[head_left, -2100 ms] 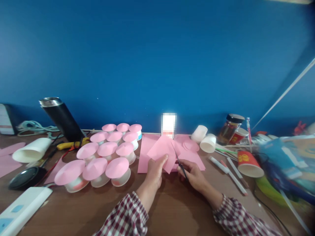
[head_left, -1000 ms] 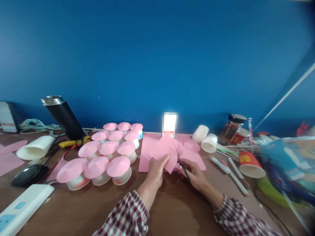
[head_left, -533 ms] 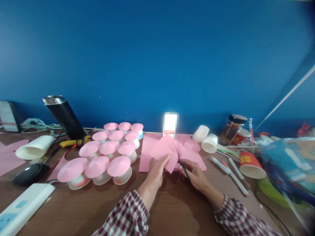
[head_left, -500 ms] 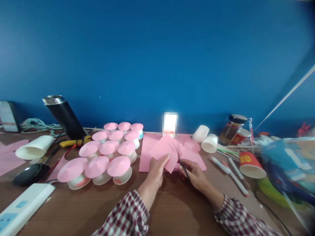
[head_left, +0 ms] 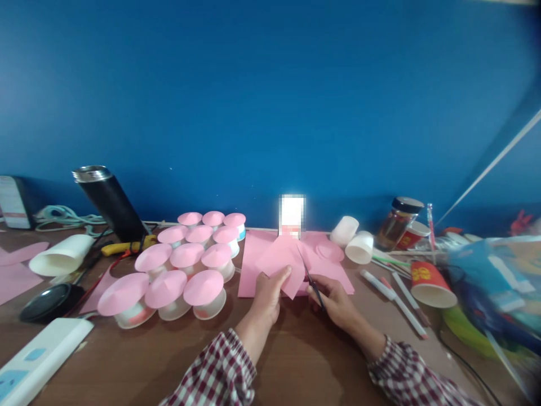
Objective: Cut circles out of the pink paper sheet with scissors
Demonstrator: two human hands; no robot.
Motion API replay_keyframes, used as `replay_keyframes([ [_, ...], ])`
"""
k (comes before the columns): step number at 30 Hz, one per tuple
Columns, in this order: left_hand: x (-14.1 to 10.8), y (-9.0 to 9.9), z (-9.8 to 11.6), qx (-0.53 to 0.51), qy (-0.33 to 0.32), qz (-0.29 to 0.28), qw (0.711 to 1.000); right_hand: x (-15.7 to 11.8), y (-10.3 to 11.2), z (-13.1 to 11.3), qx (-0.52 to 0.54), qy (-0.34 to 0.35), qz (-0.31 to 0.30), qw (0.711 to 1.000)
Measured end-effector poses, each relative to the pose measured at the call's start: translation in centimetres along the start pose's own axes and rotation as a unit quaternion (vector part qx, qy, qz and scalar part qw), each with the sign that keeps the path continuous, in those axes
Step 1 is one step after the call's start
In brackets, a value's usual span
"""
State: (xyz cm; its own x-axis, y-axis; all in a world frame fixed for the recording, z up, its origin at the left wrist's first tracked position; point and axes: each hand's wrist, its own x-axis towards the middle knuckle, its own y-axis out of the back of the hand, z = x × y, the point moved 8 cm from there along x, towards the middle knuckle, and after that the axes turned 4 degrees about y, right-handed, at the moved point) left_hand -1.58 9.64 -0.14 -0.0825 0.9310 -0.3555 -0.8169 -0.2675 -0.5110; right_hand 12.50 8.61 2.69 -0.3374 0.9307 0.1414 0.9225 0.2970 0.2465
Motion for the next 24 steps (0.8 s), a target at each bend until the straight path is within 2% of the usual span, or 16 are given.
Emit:
replay_keyframes([
  [24,0.12,0.08,-0.23,-0.004,0.003,0.005,1.0,-0.02,0.17,0.5,-0.008,-0.008,-0.001,1.0],
])
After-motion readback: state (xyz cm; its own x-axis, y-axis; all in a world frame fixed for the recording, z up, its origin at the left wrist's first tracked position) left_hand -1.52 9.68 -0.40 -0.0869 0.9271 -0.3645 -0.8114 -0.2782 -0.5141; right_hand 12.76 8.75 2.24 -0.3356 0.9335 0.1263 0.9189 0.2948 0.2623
